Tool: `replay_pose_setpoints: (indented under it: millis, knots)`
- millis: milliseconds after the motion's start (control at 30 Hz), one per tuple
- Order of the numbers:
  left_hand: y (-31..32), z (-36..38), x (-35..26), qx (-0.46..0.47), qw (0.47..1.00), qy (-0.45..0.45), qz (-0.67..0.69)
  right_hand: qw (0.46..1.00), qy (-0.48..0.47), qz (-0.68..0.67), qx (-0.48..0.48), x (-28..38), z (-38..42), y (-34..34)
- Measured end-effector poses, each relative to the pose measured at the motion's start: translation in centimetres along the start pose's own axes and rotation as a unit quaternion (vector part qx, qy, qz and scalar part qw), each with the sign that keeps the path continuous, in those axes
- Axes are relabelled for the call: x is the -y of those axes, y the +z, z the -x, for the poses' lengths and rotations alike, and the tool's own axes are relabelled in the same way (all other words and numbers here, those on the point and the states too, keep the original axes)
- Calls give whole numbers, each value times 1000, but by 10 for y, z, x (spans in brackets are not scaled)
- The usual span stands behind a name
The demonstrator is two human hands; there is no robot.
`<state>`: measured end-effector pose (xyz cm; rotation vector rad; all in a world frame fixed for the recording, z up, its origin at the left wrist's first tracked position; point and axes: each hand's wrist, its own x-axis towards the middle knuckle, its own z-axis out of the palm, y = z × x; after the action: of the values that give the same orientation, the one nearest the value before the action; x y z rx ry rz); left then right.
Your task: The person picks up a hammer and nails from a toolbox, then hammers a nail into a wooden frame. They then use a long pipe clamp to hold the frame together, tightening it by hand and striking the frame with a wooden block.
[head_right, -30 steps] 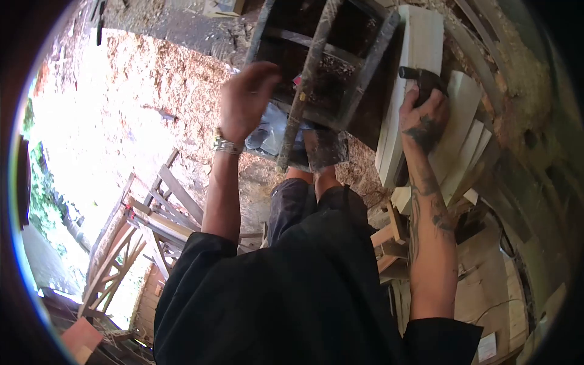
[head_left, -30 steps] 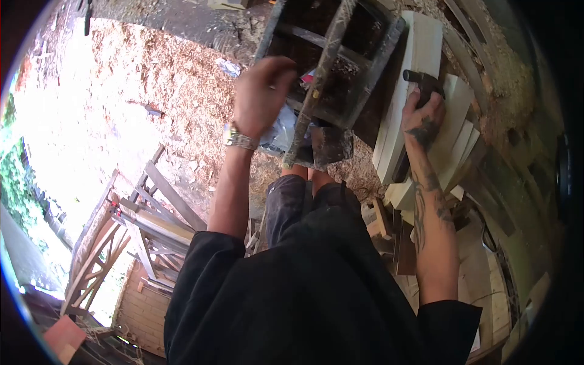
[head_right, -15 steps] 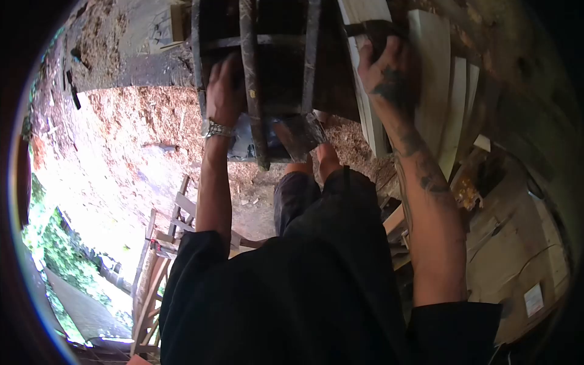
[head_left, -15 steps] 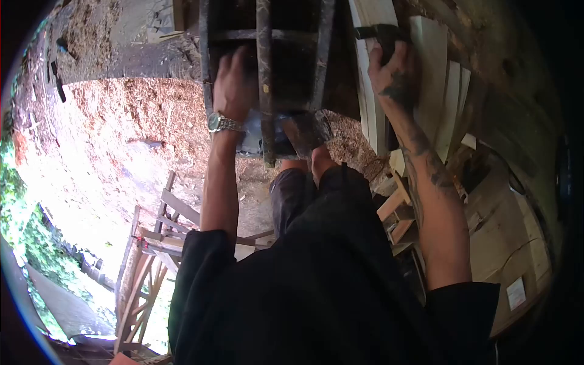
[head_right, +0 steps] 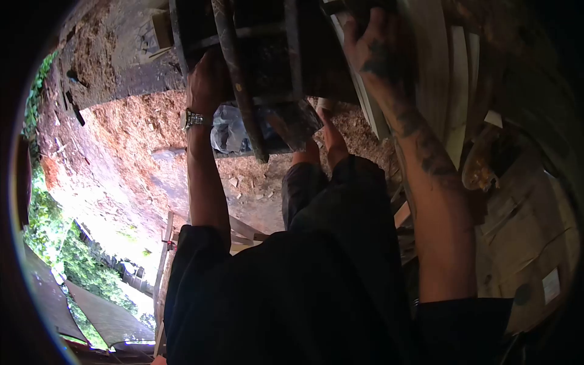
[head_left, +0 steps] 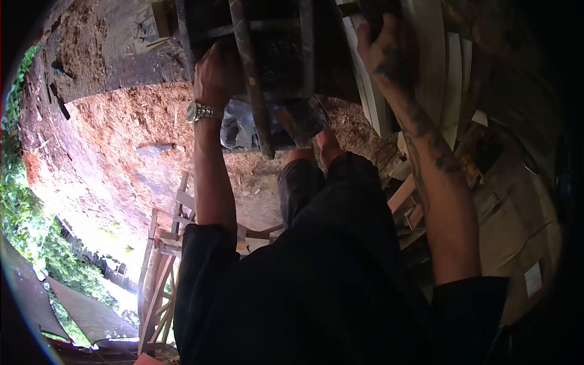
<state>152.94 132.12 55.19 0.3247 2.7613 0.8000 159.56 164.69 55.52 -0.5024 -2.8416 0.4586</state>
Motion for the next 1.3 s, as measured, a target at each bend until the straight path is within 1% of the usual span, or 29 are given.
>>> replay_pose_setpoints:
  millis: [33,100,233,300,333,400,467,500,533,567,600,633,733,833,933,1033,1133,1233,1300]
  knots:
    - [-1,-1,-1,-14,1000,23,-4,1000,11,3,26,3,-1,-7]
    - [-2,0,-2,-41,997,68,-11,1000,8,-24,-5,2,3,0]
    - [0,-3,-8,-117,987,97,-55,997,-19,-34,-71,-6,4,17]
    - [-1,-1,-14,-149,981,110,-63,995,-26,-46,-81,-9,4,23]
    - [1,1,-16,-180,974,118,-73,995,-29,-51,-87,-10,5,25]
    - [7,11,-17,-240,957,136,-92,996,-16,-63,-54,-8,2,17]
    - [7,31,-13,-111,990,76,-47,998,3,-64,-27,-4,2,9]
    - [10,39,-8,-47,998,46,-24,998,14,-59,-19,-1,1,7]
    - [16,40,5,13,997,55,-48,998,25,-53,-11,-1,2,5]
    - [23,39,23,72,993,64,-72,998,8,-52,-33,-4,3,9]
    - [24,33,27,130,984,73,-96,997,-8,-50,-57,-8,4,17]
    - [26,25,31,163,980,98,-65,995,-26,-48,-80,-13,5,23]
    - [37,14,39,155,981,120,-14,999,14,-30,-8,-9,2,12]
    - [49,11,58,171,977,123,-37,999,-10,-1,-45,-9,3,14]
    - [49,13,58,140,984,105,-27,996,-27,-16,-83,-10,4,18]
    - [41,9,43,150,985,78,-42,997,-23,-23,-75,-10,2,15]
    - [40,5,49,136,968,200,-64,999,-8,-31,-39,-7,1,9]
    - [37,3,48,166,965,199,-44,996,-27,-37,-79,-9,2,15]
    - [38,9,43,134,973,183,-44,995,-34,-24,-87,-8,3,14]
